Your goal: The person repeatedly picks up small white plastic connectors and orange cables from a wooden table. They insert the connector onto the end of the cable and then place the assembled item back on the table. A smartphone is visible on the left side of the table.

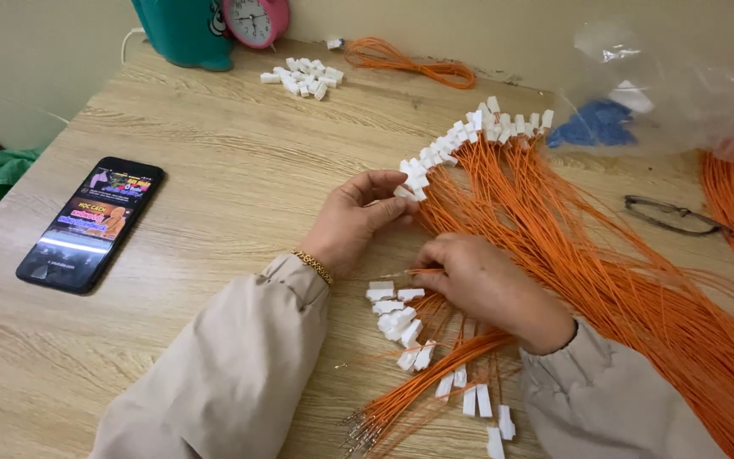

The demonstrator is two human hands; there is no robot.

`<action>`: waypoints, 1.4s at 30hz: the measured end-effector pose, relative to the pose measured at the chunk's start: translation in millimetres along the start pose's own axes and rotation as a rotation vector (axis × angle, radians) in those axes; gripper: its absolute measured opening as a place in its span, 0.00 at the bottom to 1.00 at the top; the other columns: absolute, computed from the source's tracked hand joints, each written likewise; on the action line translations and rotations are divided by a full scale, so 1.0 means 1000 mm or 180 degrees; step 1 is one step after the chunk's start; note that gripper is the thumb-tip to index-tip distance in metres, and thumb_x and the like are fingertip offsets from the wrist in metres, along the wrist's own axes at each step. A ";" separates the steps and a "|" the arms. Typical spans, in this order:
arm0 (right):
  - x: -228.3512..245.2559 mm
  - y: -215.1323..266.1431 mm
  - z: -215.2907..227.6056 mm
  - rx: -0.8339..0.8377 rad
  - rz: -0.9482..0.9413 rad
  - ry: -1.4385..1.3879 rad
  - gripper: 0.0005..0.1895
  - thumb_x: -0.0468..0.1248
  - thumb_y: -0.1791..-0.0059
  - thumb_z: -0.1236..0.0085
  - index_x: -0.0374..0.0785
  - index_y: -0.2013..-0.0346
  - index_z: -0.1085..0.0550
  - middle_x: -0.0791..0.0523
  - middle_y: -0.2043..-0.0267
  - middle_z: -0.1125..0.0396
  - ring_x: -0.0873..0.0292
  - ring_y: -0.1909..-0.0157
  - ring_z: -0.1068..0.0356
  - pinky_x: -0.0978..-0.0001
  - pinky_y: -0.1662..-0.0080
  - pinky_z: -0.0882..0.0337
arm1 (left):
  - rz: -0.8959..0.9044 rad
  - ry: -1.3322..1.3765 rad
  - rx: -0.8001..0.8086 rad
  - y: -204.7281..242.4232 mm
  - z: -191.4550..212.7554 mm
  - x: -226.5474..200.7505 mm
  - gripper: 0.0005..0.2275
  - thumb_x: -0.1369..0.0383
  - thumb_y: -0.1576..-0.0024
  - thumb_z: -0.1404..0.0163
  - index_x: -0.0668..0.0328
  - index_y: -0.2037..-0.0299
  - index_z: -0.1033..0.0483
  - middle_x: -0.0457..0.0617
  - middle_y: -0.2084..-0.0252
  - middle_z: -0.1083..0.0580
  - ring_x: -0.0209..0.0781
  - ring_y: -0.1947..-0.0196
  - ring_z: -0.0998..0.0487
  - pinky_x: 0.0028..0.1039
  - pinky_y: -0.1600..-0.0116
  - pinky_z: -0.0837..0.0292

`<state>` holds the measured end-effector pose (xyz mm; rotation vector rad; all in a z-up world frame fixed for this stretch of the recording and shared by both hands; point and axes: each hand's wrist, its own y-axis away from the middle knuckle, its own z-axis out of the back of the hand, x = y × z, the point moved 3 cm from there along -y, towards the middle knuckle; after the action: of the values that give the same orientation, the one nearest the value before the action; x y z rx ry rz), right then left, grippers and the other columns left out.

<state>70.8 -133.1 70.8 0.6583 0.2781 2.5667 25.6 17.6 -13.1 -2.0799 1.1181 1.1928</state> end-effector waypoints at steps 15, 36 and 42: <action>-0.016 -0.009 -0.005 0.0110 0.0274 0.0420 0.14 0.44 0.49 0.50 0.36 0.62 0.25 0.53 0.66 0.31 0.55 0.60 0.27 0.65 0.59 0.28 | -0.0298 -0.1035 0.0363 0.011 -0.006 -0.014 0.10 0.70 0.45 0.44 0.59 0.54 0.23 0.48 0.60 0.26 0.36 0.60 0.22 0.29 0.53 0.20; -0.032 -0.013 0.005 -0.0927 0.0626 -0.2550 0.17 0.45 0.44 0.61 0.37 0.53 0.28 0.57 0.70 0.35 0.68 0.73 0.42 0.77 0.70 0.37 | 0.0154 -0.0872 0.0359 -0.006 0.011 0.018 0.08 0.76 0.45 0.47 0.70 0.56 0.22 0.52 0.66 0.24 0.39 0.69 0.20 0.24 0.67 0.19; -0.033 -0.013 0.005 -0.1340 0.0510 -0.2215 0.13 0.39 0.45 0.54 0.36 0.59 0.24 0.57 0.73 0.35 0.65 0.68 0.40 0.73 0.65 0.35 | 0.0334 -0.0613 0.0181 0.006 0.003 -0.002 0.12 0.74 0.51 0.39 0.70 0.58 0.21 0.54 0.68 0.23 0.39 0.70 0.20 0.26 0.64 0.18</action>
<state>104.6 -137.3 58.0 1.3661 -0.5433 2.2453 18.4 16.9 -12.7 -1.8397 1.1672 1.3628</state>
